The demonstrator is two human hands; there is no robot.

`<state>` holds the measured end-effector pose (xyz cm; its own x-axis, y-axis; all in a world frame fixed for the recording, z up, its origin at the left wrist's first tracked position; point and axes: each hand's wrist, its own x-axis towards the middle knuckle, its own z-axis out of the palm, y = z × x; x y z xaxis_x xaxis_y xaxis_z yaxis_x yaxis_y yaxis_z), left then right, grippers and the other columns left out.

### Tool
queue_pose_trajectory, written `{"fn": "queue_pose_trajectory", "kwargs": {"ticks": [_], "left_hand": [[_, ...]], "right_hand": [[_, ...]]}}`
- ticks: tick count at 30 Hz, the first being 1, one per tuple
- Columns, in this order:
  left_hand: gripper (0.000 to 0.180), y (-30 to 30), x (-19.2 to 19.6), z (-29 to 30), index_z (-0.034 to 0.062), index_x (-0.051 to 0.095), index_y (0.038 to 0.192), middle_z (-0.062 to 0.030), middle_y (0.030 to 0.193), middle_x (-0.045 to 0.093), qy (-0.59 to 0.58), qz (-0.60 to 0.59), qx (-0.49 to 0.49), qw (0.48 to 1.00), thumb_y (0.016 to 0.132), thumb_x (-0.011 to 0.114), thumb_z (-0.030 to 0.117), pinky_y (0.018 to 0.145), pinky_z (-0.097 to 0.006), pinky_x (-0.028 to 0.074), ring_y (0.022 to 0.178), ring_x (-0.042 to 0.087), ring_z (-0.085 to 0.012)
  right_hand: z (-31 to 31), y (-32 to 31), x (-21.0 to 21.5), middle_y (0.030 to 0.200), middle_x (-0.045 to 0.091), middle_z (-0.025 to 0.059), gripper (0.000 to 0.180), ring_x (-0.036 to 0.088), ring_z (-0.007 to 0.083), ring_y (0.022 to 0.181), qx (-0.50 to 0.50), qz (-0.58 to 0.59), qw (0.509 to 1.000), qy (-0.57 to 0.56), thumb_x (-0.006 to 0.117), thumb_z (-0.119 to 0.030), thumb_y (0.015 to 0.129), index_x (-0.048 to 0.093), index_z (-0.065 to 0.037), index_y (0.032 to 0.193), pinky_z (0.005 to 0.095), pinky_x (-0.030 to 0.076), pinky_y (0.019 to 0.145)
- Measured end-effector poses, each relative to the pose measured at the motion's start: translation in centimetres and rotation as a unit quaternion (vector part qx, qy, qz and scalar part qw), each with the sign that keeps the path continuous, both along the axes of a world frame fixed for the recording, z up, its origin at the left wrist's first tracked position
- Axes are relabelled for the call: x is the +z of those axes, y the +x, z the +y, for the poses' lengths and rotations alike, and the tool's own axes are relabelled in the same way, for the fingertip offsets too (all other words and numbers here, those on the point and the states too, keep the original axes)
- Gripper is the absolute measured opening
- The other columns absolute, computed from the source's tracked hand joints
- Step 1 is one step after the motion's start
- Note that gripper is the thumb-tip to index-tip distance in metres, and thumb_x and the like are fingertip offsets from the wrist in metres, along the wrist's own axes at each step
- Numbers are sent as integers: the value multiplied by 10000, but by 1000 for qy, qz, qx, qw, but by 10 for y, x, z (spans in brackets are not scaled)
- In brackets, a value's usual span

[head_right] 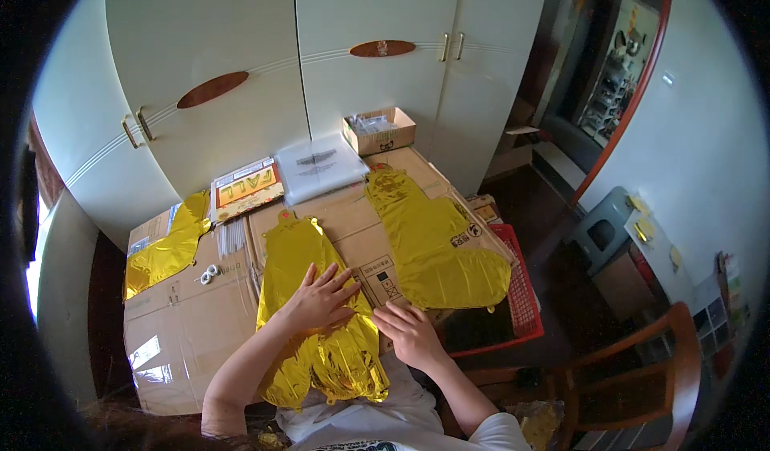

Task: Folding a large gold foil letter-shaped balloon on a workspace table.

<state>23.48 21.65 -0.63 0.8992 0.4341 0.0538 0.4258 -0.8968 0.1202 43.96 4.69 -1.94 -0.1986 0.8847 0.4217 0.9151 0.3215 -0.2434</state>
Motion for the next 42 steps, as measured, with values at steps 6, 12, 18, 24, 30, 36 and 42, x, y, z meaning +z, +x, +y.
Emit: {"fn": "queue_pose_trajectory", "kwargs": {"ticks": [6,12,18,24,30,36,42], "left_hand": [[664,2,2,1,229,387,1481,-87,1555,323,-1,15,0,1000,929,477,587,1143,-636,154,1444,256,-354],[726,2,-5,10,151,340,1502,-61,1559,322,-4,19,21,1000,935,464,586,1149,-631,141,1449,262,-308],[724,3,-2,16,123,336,1500,-51,1556,329,-2,23,30,999,945,448,574,1151,-629,130,1445,279,-281],[712,6,1,23,101,339,1492,-91,1544,343,7,20,52,998,952,449,551,1139,-645,146,1434,305,-259],[687,10,-7,41,98,363,1477,-69,1534,369,18,9,84,996,951,447,532,1129,-664,147,1421,335,-232],[712,15,1,55,94,353,1483,-64,1541,358,16,37,129,991,948,435,557,1139,-659,115,1444,285,-239],[1064,29,14,54,-2,284,1493,-135,1559,299,6,87,169,982,795,455,783,1149,-647,48,1481,177,-269]], "right_hand": [[-2,3,-11,1303,620,-3,377,514,192,1279,2,-20,1000,-11,536,-58,851,671,-137,1194,428,370,1029],[-3,-1,-5,1284,630,4,352,516,188,1278,9,-27,1000,-11,547,-61,842,679,-103,1166,416,382,1009],[1,-3,-4,1240,653,13,264,540,184,1251,21,-22,1000,-6,555,-70,838,703,-77,1057,399,403,975],[5,-5,6,1142,688,24,253,583,185,1179,23,1,1000,12,574,-78,832,707,-85,1047,391,411,973],[6,-10,1,1088,696,35,252,590,202,1150,19,7,999,29,553,-103,846,707,-74,1043,396,409,983],[4,-11,2,1087,693,30,254,583,200,1152,10,15,999,28,565,-92,837,714,-70,1041,400,405,990],[2,-11,1,1105,688,25,263,575,200,1154,4,16,999,28,567,-89,837,717,-75,1053,404,396,1006]]}}
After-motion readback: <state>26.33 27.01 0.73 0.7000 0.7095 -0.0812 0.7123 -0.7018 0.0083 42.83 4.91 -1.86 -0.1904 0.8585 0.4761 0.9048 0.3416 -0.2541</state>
